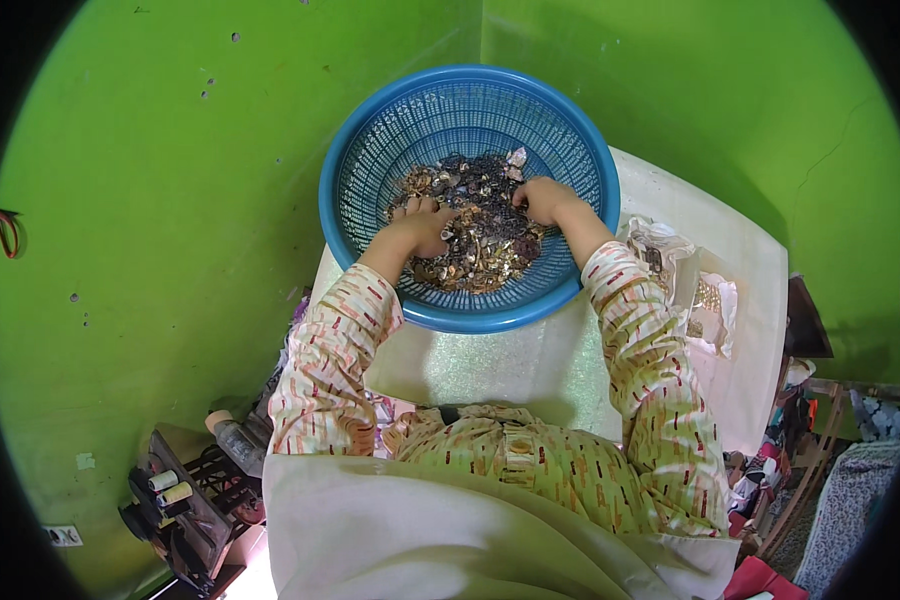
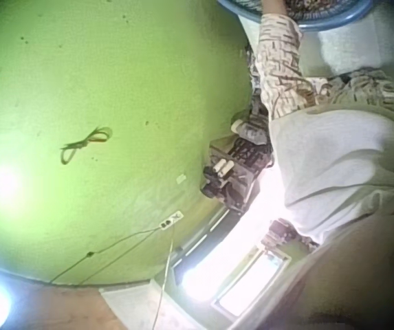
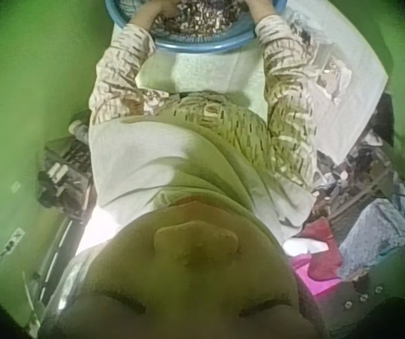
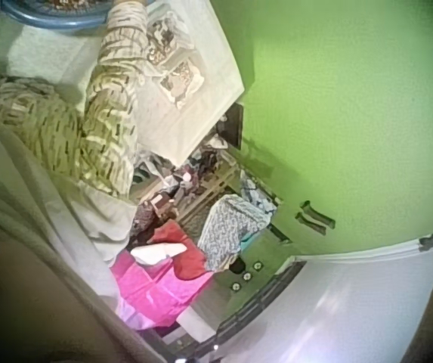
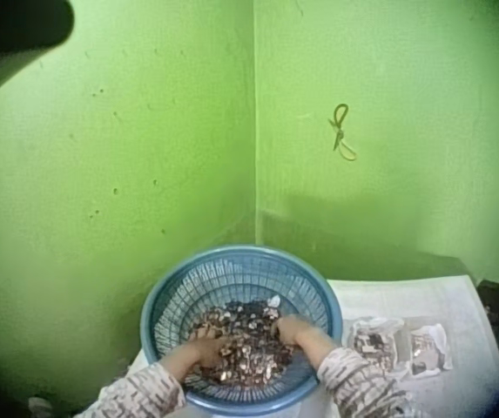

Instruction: The person is sorting small metal or plastic shoe components from a large blue basket into smaller clear containers.

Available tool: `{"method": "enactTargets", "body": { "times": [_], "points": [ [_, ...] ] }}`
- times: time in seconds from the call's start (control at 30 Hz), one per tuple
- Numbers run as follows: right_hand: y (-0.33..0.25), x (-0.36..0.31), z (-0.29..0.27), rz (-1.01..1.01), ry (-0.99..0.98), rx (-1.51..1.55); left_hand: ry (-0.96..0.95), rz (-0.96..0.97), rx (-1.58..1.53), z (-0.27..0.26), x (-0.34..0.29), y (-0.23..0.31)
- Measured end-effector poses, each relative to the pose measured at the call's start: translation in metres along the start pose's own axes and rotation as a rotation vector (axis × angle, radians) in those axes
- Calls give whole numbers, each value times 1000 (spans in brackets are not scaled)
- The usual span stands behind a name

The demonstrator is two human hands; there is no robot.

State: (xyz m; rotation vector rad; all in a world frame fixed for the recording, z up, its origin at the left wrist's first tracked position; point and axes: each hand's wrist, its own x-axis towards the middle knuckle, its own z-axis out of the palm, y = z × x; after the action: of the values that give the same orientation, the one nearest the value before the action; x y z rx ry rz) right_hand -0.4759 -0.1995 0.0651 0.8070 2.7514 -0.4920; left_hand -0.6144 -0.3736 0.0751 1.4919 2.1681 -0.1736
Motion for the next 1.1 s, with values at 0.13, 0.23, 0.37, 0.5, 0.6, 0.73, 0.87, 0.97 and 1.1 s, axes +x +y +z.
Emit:
{"method": "enactTargets", "body": {
  "times": [0.13,0.23,0.37,0.5,0.6,0.73,0.87,0.97,1.1],
  "points": [
    [-2,7,0,86,-136,-114,1,-17,9,0,2,-2],
    [18,29,9,109,-184,-166,-39,7,-10,-8,5,3],
    [23,36,24,58,-190,-233,1,-28,13,2,9,-3],
    [17,34,15,151,-424,-272,10,-19,10,-1,8,-2],
    [-3,28,8,177,-448,-348,-21,-35,-2,-7,3,-7],
    [5,31,13,177,-416,-311,-17,-38,3,-9,7,-5],
    [-5,29,15,153,-504,-403,-2,-46,25,-2,6,-9],
    [-8,29,17,139,-532,-441,-7,-46,22,-3,7,-10],
    [-15,22,21,6,-389,-487,-6,-40,8,-2,8,-14]
  ]
}}
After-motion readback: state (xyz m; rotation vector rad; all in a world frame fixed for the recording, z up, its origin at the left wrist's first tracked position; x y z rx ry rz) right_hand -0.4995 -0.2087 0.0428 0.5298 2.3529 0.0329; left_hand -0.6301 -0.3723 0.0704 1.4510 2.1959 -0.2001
